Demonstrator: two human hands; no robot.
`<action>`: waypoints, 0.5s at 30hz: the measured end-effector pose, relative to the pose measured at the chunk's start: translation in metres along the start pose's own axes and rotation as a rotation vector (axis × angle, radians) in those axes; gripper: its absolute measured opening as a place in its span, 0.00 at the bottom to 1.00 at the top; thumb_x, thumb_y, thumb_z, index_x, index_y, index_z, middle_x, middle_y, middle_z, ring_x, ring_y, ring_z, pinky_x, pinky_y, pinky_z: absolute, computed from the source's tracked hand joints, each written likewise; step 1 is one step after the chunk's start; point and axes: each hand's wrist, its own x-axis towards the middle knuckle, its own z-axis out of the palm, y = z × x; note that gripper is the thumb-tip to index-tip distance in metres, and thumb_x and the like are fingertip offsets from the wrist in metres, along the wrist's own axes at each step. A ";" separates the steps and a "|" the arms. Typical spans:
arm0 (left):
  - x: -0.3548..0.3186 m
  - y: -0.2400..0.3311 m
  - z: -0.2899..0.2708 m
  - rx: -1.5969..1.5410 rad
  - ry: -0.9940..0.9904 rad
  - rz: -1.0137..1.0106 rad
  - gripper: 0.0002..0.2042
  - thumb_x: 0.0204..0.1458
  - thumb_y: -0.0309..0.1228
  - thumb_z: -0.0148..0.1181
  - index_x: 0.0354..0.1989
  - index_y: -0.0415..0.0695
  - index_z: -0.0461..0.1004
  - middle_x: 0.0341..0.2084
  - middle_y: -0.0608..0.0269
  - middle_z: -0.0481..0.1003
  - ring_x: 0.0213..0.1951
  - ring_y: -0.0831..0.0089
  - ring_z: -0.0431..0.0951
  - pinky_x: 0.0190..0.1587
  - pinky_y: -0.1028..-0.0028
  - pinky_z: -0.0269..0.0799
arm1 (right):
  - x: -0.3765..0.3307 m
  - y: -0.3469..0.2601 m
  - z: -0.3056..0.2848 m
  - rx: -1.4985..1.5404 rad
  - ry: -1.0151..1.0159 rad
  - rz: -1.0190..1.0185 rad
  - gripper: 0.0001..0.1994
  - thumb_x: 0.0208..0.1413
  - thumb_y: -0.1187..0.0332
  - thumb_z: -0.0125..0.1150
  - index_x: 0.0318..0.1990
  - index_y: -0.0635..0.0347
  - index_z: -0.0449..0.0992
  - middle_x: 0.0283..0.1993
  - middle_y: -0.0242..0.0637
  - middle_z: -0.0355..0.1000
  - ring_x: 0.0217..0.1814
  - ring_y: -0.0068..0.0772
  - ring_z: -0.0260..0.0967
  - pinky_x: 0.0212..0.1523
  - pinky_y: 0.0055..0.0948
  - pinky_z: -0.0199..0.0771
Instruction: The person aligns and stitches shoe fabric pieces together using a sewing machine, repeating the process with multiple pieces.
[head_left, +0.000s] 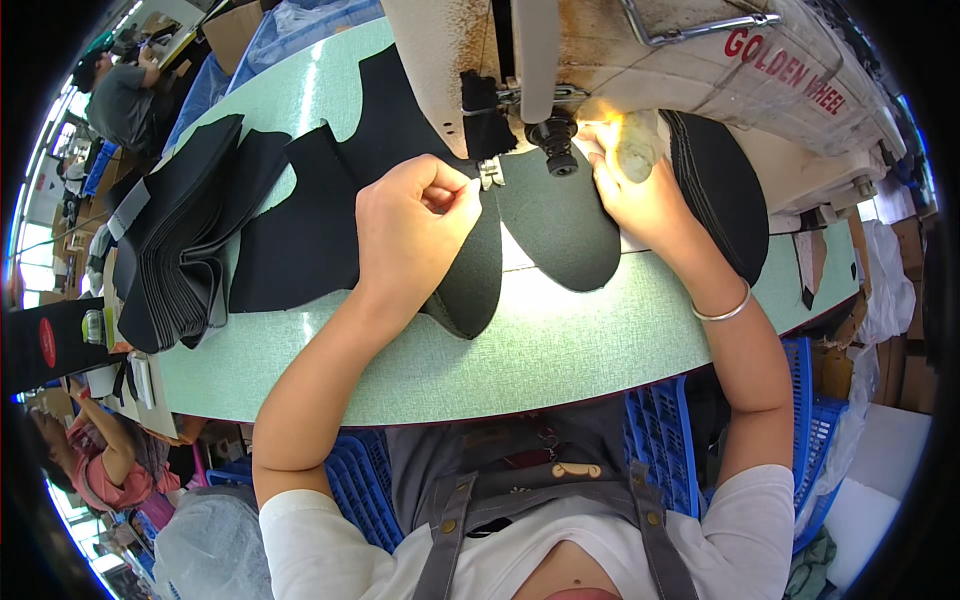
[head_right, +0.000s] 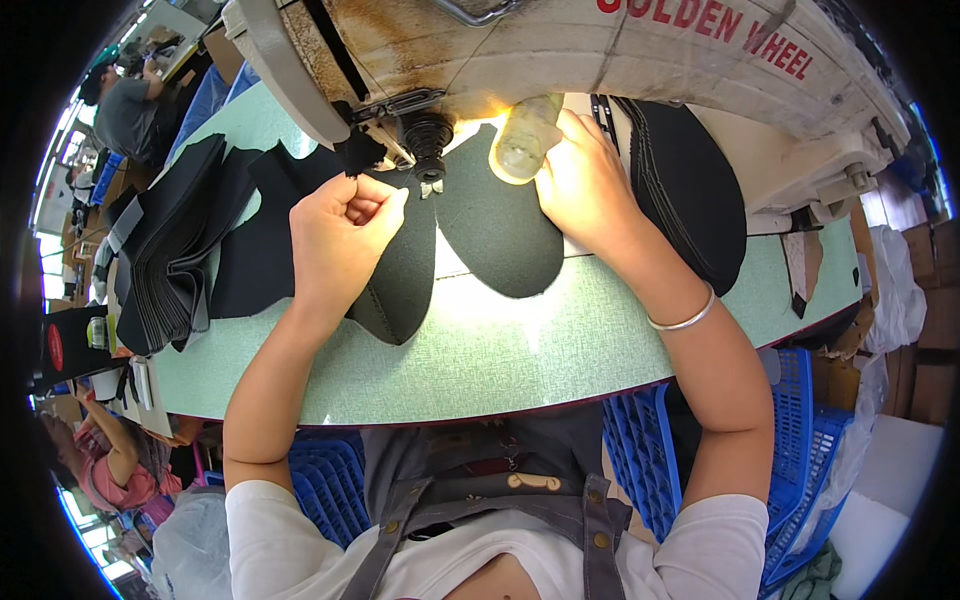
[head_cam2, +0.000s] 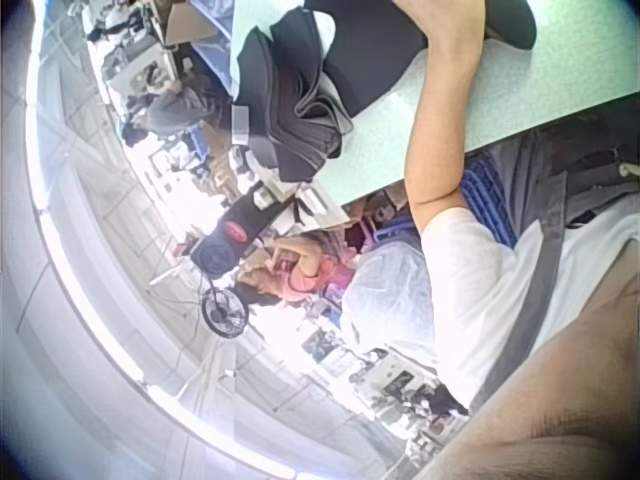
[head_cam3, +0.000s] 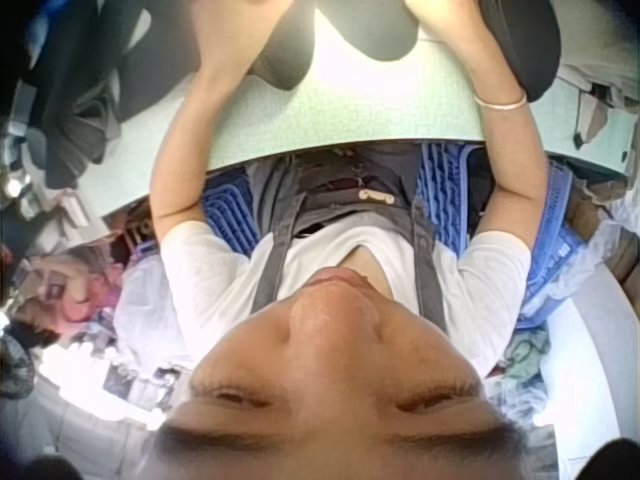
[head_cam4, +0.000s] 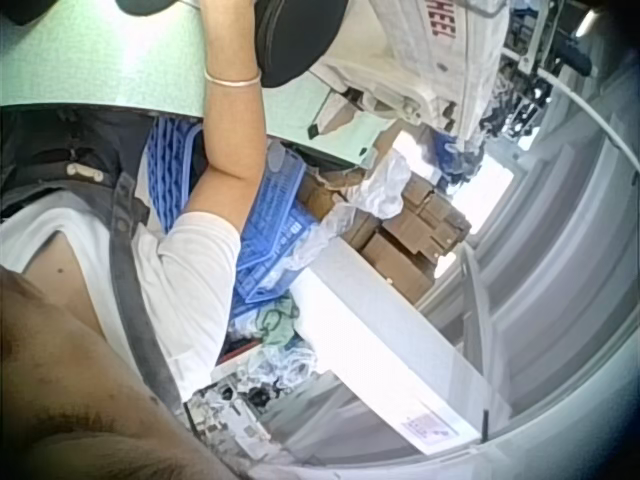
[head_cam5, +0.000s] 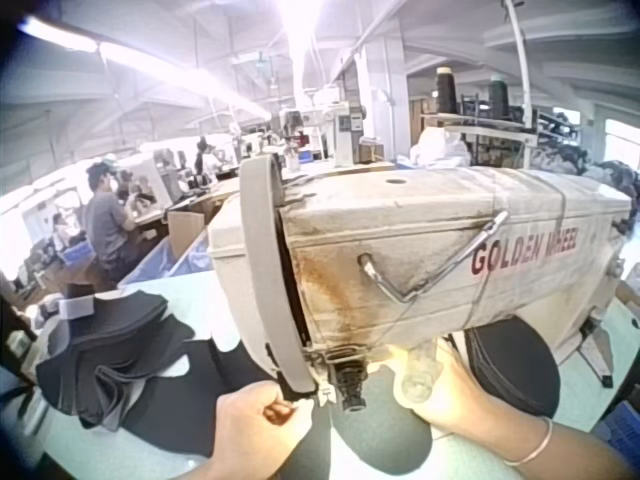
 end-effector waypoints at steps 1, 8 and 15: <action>0.000 0.000 0.000 0.003 -0.002 -0.003 0.07 0.48 0.21 0.66 0.22 0.37 0.74 0.17 0.73 0.71 0.21 0.90 0.65 0.24 0.85 0.62 | 0.000 0.000 0.000 0.025 -0.020 0.027 0.13 0.56 0.74 0.56 0.48 0.65 0.72 0.47 0.47 0.73 0.50 0.49 0.71 0.52 0.40 0.70; 0.002 -0.003 0.003 -0.035 -0.017 0.017 0.06 0.48 0.21 0.66 0.23 0.36 0.75 0.18 0.72 0.73 0.22 0.89 0.67 0.26 0.85 0.65 | 0.003 -0.009 -0.009 0.046 0.014 0.033 0.12 0.56 0.74 0.56 0.48 0.64 0.73 0.45 0.46 0.74 0.51 0.47 0.71 0.53 0.38 0.70; 0.005 -0.004 0.009 -0.009 0.058 0.082 0.02 0.46 0.21 0.65 0.27 0.35 0.78 0.21 0.58 0.78 0.21 0.75 0.77 0.25 0.78 0.70 | 0.013 -0.047 -0.016 0.610 0.059 0.089 0.07 0.50 0.75 0.64 0.36 0.68 0.74 0.40 0.40 0.73 0.40 0.35 0.72 0.43 0.32 0.74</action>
